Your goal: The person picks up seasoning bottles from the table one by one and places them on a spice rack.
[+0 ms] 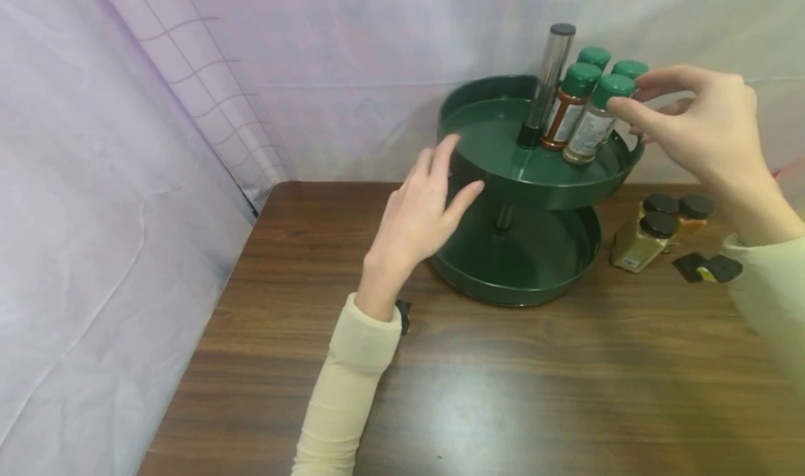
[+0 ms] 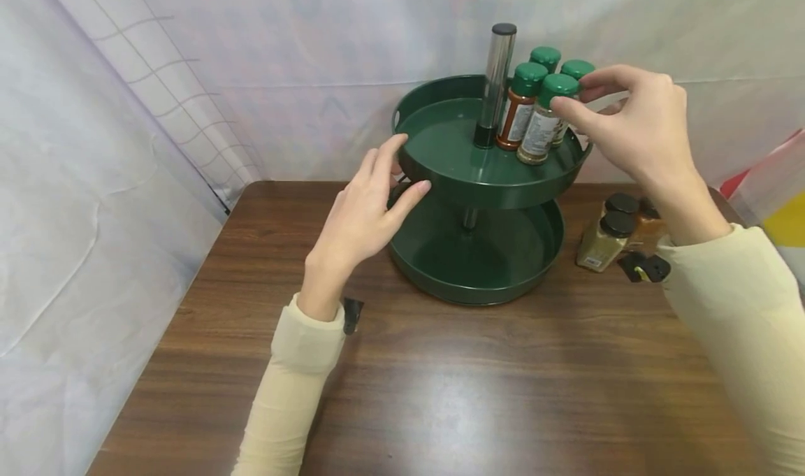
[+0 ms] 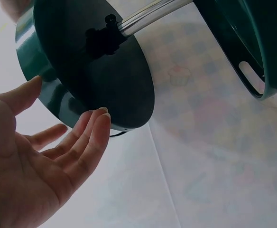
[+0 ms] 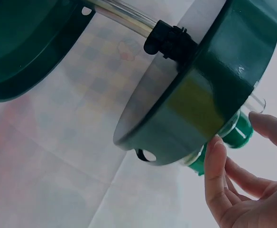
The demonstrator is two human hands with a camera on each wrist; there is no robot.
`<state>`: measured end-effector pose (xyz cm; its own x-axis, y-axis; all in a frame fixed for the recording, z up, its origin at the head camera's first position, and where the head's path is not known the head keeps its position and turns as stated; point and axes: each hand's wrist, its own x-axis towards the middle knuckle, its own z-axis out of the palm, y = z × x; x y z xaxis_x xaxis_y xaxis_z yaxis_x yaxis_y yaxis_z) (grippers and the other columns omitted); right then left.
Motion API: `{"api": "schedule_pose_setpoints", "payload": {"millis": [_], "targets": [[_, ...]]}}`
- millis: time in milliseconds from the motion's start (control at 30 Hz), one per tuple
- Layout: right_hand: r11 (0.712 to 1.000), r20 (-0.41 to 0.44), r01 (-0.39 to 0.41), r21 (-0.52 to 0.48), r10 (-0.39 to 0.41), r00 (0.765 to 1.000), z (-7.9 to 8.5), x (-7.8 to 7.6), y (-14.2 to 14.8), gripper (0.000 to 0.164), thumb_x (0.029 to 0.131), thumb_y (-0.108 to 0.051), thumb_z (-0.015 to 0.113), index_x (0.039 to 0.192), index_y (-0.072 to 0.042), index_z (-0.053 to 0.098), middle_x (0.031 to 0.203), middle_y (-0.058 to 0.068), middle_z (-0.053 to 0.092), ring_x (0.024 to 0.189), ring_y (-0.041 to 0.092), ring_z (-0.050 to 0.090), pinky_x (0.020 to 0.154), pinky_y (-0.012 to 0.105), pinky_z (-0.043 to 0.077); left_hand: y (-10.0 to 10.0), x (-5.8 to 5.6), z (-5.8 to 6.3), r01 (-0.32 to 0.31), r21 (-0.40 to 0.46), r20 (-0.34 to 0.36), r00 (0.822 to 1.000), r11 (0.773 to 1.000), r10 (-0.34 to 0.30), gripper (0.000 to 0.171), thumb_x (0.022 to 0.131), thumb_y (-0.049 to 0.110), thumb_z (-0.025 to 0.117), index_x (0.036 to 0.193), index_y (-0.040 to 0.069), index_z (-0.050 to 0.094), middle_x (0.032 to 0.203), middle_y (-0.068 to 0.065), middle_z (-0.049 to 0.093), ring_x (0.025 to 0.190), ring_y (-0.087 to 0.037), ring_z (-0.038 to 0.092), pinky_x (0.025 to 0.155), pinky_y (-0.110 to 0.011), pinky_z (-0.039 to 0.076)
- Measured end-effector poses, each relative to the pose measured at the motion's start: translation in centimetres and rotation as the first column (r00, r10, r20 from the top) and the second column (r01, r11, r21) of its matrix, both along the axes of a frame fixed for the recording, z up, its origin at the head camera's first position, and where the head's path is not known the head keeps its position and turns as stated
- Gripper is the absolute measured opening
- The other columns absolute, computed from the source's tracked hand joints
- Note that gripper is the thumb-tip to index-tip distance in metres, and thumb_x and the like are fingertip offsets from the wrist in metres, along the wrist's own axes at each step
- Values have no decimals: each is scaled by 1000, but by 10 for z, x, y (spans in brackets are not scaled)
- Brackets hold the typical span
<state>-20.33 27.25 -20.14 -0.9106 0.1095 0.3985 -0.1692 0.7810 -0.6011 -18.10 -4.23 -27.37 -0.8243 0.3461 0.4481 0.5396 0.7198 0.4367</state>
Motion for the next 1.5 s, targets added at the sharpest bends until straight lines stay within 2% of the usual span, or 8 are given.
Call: {"api": "schedule_pose_setpoints", "payload": {"millis": [300,500,600,800,1067,1300,1367,1500], "targets": [[1000,-89,21,-16,-22,996,-8,11,15,56,94,-39,70,140,-10,60,96,-30,52,60,-19,52,64,7,36,-10,-1,-3,14,45,39,999,999,-16,73,105,47,51,160,10,19,136,-15,51,120,-22,58,83,-41,54],[998,-22,70,5,-69,997,-15,19,31,60,99,-43,63,152,-20,47,132,1,55,72,-19,46,80,17,42,-18,-1,-6,15,71,54,998,997,-19,73,105,47,51,159,8,21,133,-14,51,118,-22,57,84,-40,53],[996,1,87,-12,-87,996,-20,22,42,60,100,-43,61,153,-22,45,135,0,54,76,-18,46,88,20,42,-22,-1,-8,18,69,56,998,997,-22,73,105,47,52,159,9,21,131,-13,52,114,-22,57,80,-40,52],[994,26,80,-70,-79,997,-30,22,60,62,99,-39,65,152,-14,45,117,-19,52,70,-19,49,68,4,38,-30,-2,-14,2,35,69,998,999,-5,71,104,47,52,158,11,23,129,-13,53,114,-23,58,82,-44,53],[996,129,84,11,-84,988,-49,18,72,71,101,-42,58,155,-1,34,148,36,40,62,-24,40,54,5,34,-34,-4,-25,10,-17,130,991,1000,-8,70,105,48,51,159,12,24,133,-13,52,119,-23,56,85,-48,53],[993,156,86,83,-98,983,-72,18,80,73,98,-45,62,146,7,44,129,41,53,54,-23,41,48,12,37,-36,-4,-37,9,-74,165,986,997,3,69,104,47,52,159,13,25,135,-14,52,120,-25,58,87,-51,53],[987,145,87,139,-107,984,-80,17,82,71,97,-47,65,140,7,50,116,39,62,52,-17,45,48,16,38,-37,-4,-42,7,-94,179,984,996,10,70,104,46,52,159,13,25,138,-16,51,121,-27,58,88,-52,53],[975,137,77,209,-107,985,-97,17,85,66,96,-47,66,131,7,57,108,38,65,70,27,66,63,41,47,-38,-7,-52,8,-155,204,979,988,24,70,105,46,51,158,10,26,144,-19,47,126,-32,56,91,-54,52]]}}
